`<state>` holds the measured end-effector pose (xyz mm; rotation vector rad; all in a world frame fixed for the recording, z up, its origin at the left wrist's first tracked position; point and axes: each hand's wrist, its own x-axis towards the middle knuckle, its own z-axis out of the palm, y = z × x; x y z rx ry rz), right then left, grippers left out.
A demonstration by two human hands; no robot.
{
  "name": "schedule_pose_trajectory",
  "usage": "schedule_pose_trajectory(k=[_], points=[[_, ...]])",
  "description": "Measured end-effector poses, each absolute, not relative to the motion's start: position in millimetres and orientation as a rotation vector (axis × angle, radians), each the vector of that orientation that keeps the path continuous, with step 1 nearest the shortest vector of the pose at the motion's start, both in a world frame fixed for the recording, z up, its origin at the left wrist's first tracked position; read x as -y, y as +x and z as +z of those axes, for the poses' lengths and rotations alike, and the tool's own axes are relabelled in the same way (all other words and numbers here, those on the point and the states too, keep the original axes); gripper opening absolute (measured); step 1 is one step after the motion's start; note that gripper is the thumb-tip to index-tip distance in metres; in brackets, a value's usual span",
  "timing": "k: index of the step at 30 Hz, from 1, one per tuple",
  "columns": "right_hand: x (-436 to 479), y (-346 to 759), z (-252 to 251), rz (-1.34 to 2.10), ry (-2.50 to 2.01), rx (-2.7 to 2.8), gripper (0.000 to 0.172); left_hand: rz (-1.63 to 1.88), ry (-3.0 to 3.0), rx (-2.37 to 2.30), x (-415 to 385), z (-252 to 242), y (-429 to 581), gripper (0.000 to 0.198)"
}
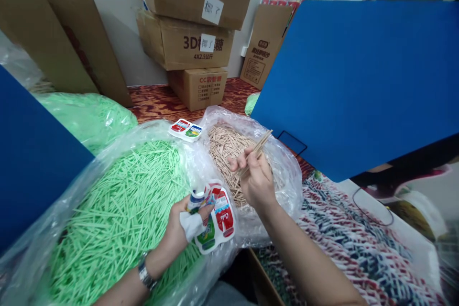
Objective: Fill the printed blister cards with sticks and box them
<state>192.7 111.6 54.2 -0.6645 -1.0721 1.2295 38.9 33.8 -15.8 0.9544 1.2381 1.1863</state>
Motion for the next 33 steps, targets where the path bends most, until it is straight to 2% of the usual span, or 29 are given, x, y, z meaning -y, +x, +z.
schedule_pose_trajectory(k=[4,10,14,22,26,31,33], points=[[-95,170,66,1.155,-0.555,1.173,0.011,1.202,1.047,-1.275,-31,-20,38,0.023],[-88,151,49,1.021,-0.674,1.330,0.016,1.218,1.212,-1.304,-27,-14,35,0.024],[-80,148,41,1.056,-0.740,1.356,0.017,1.234,1.289,-1.354,-26,-10,33,0.024],[-79,164,34,1.070,-0.848,1.654,0.030,1.304,1.603,-1.440,-30,-7,22,0.024],[-88,173,44,0.993,-0.786,1.637,0.043,1.327,1.550,-1.404,-33,-7,20,0.020],[-92,179,54,0.724,-0.699,2.091,0.038,1.330,1.249,-1.279,-35,-5,19,0.017],[-93,179,55,0.609,-0.738,2.101,0.038,1.329,1.156,-1.238,-35,-5,18,0.019]])
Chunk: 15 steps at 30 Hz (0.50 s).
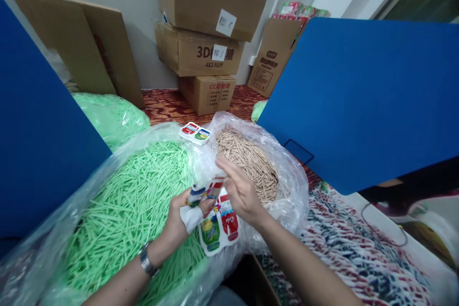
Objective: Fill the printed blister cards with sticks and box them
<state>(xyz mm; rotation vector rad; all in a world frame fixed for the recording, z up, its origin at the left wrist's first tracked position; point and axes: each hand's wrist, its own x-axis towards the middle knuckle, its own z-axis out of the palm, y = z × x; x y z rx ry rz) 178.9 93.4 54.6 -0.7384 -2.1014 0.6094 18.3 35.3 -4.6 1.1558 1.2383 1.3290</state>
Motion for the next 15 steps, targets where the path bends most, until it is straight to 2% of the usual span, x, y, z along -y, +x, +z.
schedule_pose_trajectory(k=[2,8,12,15], points=[[-95,177,54,0.594,-0.764,2.121,0.036,1.336,1.111,-1.236,-36,-4,17,0.022],[-100,173,54,0.590,-0.802,2.183,0.015,1.360,1.054,-1.255,-26,2,-1,0.026],[-96,164,57,0.615,-0.725,2.337,0.017,1.305,1.164,-1.412,-12,8,-14,0.022],[-91,149,55,0.585,-0.695,2.369,0.026,1.287,1.313,-1.424,-4,11,-19,0.019]])
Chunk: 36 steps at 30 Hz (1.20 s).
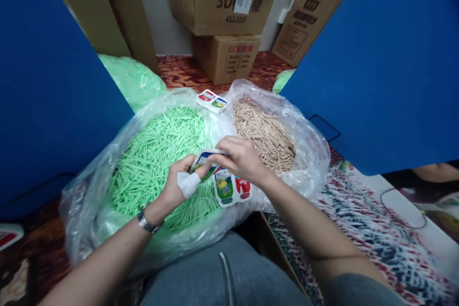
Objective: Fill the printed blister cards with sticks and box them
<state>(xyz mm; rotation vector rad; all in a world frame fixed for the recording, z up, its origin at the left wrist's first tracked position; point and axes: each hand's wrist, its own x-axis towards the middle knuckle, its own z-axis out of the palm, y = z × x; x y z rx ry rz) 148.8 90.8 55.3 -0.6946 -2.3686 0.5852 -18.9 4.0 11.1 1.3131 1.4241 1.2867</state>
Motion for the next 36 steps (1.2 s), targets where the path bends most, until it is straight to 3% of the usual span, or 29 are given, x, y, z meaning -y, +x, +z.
schedule_pose_trajectory(k=[3,7,10,16,20,26,31,36], points=[[-84,135,54,0.539,-0.653,2.402,0.029,1.216,1.447,-1.380,1,12,-24,0.021],[-77,137,57,0.458,-0.532,2.380,0.015,1.282,1.397,-1.467,9,9,-35,0.026],[-67,153,46,0.402,-0.634,2.288,0.024,1.401,1.259,-1.554,16,7,-48,0.031],[-24,168,-8,0.237,-0.627,2.860,0.015,1.504,1.141,-1.619,25,11,-63,0.033],[-12,149,-15,0.062,-0.388,3.050,0.020,1.527,1.154,-1.575,25,11,-61,0.031],[-23,108,-4,-0.061,0.005,3.197,0.011,1.534,1.153,-1.564,27,6,-58,0.033],[-20,87,-10,-0.084,0.271,3.223,0.023,1.554,1.140,-1.582,28,5,-62,0.035],[-14,80,-21,-0.205,0.480,3.192,0.020,1.547,1.124,-1.608,27,5,-64,0.035]])
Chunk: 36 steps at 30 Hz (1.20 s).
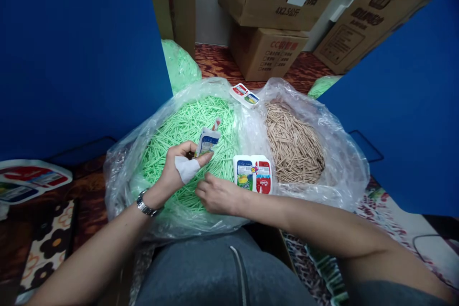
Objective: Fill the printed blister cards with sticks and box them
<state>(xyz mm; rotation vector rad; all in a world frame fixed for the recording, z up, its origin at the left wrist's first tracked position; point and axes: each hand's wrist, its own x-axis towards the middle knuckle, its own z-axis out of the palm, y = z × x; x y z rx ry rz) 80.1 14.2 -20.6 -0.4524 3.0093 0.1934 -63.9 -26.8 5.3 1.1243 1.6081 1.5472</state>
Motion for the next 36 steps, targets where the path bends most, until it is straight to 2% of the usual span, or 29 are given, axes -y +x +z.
schedule_pose_trajectory(k=[8,13,16,18,22,27,32,36], points=[[-29,80,-30,0.206,-0.500,-3.040,0.018,1.554,1.118,-1.583,23,7,-63,0.032],[-43,87,-23,0.066,-0.287,-3.082,0.015,1.606,1.115,-1.594,21,9,-68,0.032],[-52,90,-16,-0.139,-0.072,-3.089,0.012,1.637,1.081,-1.601,19,8,-75,0.033],[-59,92,-12,-0.417,0.149,-3.087,0.011,1.658,1.056,-1.606,18,7,-80,0.031],[-72,93,-9,-1.254,0.549,-2.963,0.010,1.658,1.034,-1.638,15,6,-88,0.022],[-81,91,-17,-1.975,0.711,-2.737,0.015,1.616,1.044,-1.701,13,-3,-92,0.019],[-76,86,-22,-2.978,0.761,-1.650,0.029,1.588,1.041,-1.692,13,-9,-91,0.018],[-69,81,-28,-3.184,0.774,-1.085,0.027,1.571,1.056,-1.709,13,-3,-87,0.018]])
